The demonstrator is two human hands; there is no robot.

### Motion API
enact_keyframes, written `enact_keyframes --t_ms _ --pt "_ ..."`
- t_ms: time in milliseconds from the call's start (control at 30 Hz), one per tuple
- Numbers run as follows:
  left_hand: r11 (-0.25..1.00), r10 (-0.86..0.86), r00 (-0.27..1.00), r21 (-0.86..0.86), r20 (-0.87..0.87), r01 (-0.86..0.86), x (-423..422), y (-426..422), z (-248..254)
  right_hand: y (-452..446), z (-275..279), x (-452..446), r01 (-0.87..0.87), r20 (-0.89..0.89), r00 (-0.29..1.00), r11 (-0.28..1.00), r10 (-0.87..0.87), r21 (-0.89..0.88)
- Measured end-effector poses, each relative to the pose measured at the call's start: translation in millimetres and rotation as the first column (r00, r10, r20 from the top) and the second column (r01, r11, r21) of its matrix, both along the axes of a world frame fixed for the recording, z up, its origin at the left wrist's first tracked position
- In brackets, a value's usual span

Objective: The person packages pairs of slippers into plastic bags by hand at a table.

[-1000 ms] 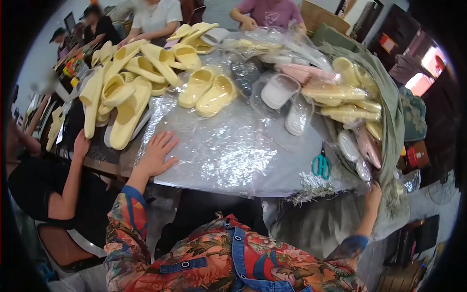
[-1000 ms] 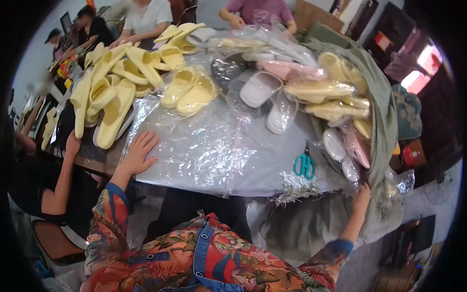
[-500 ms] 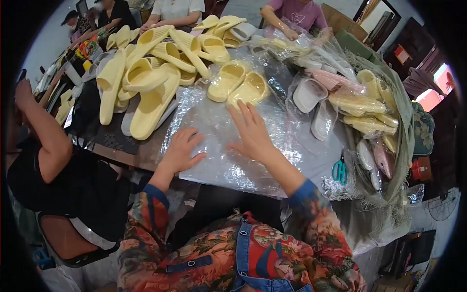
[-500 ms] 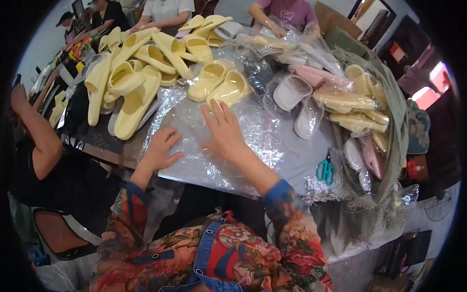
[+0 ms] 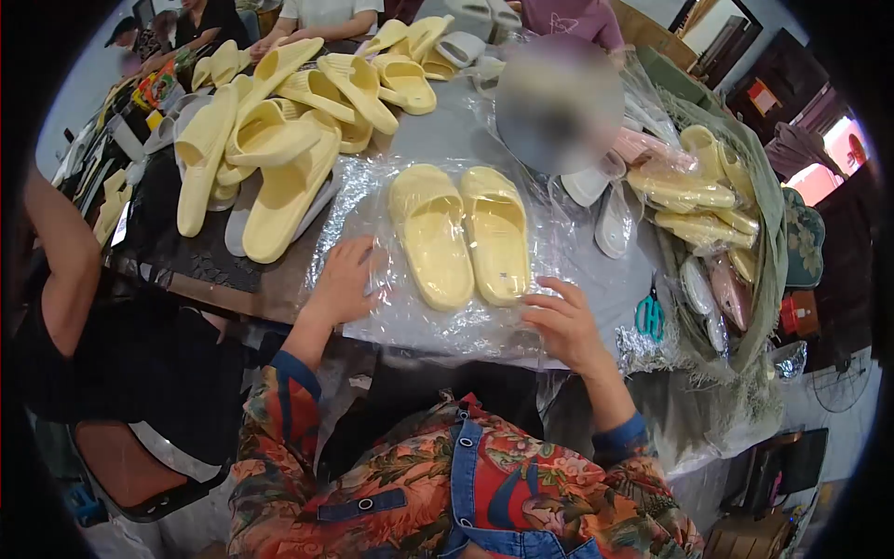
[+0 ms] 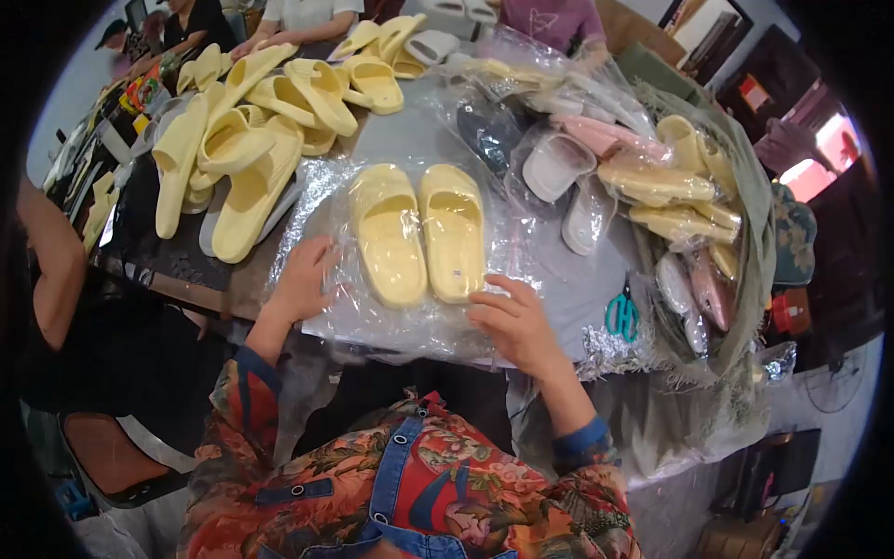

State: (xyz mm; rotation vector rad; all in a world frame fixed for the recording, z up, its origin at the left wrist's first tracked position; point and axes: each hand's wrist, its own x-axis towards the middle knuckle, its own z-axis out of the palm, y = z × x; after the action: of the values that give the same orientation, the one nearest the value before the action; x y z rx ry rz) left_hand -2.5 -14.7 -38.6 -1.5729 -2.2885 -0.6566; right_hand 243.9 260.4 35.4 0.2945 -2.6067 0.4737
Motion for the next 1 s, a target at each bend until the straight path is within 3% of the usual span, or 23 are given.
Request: enact_keyframes --t_ms 100,233,300,367,400,467,500,600,633,733,767,867,900,967,1000 --pt "1.000 -0.025 0.999 0.015 0.045 0.024 -0.3 0.7 2.9 39.7 -22.0 51.4 0.414 0.026 0.910 0.910 -0.415 0.020" --pt "1.000 -0.004 0.997 -0.028 0.082 0.007 -0.6 1.4 -0.7 41.8 -26.3 100.7 0.694 0.217 0.703 0.588 -0.677 -0.415" --pt "0.996 -0.088 0.992 0.020 0.090 0.087 -8.1 0.5 5.4 34.8 -27.8 111.0 0.679 0.112 0.707 0.626 -0.698 -0.384" --pt "0.992 -0.112 0.944 0.088 0.310 0.089 -14.6 -8.1 8.7 22.6 -21.1 110.0 0.674 0.057 0.704 0.641 -0.708 -0.366" --pt "0.989 -0.127 0.902 0.119 0.412 0.085 -20.3 -12.4 9.1 21.1 -18.9 108.9 0.676 0.126 0.728 0.675 -0.674 -0.295" --pt "0.973 -0.007 0.794 0.187 0.608 -0.134 -38.4 -22.8 3.9 21.2 -17.9 105.7 0.647 0.266 0.755 0.746 -0.599 -0.158" --pt "0.947 0.042 0.716 0.201 0.697 -0.250 -43.9 -23.3 3.5 19.4 -20.8 101.2 0.701 0.409 0.693 0.687 -0.593 -0.191" --pt "0.825 0.130 0.424 0.139 0.896 -0.547 -22.2 6.3 37.5 18.6 -31.8 87.5 0.687 0.543 0.725 0.503 -0.424 -0.525" --pt "0.836 0.216 0.459 0.080 0.862 -0.543 -17.1 15.5 37.6 17.8 -36.9 80.0 0.679 0.561 0.734 0.415 -0.382 -0.606" --pt "0.867 0.349 0.624 0.012 0.699 -0.498 -22.6 27.4 18.4 18.2 -50.4 67.4 0.730 0.537 0.682 0.496 -0.496 -0.469" --pt "0.862 0.401 0.681 -0.001 0.613 -0.507 -36.5 25.6 -1.7 18.3 -53.9 69.1 0.699 0.443 0.712 0.492 -0.544 -0.519" --pt "0.869 0.177 0.638 0.186 0.750 -0.459 -40.9 18.5 -13.2 23.8 -44.5 82.4 0.665 0.193 0.671 0.466 -0.716 -0.583" --pt "0.844 0.228 0.655 0.188 0.721 -0.502 -22.7 21.0 11.2 27.7 -44.9 88.4 0.683 0.184 0.637 0.438 -0.748 -0.585" --pt "0.852 0.094 0.595 0.244 0.798 -0.463 -6.6 10.6 17.4 42.3 -62.8 101.1 0.639 0.119 0.629 0.424 -0.768 -0.642" --pt "0.853 0.024 0.560 0.276 0.828 -0.444 0.9 5.7 19.6 41.8 -61.2 104.1 0.643 0.273 0.669 0.354 -0.691 -0.679"
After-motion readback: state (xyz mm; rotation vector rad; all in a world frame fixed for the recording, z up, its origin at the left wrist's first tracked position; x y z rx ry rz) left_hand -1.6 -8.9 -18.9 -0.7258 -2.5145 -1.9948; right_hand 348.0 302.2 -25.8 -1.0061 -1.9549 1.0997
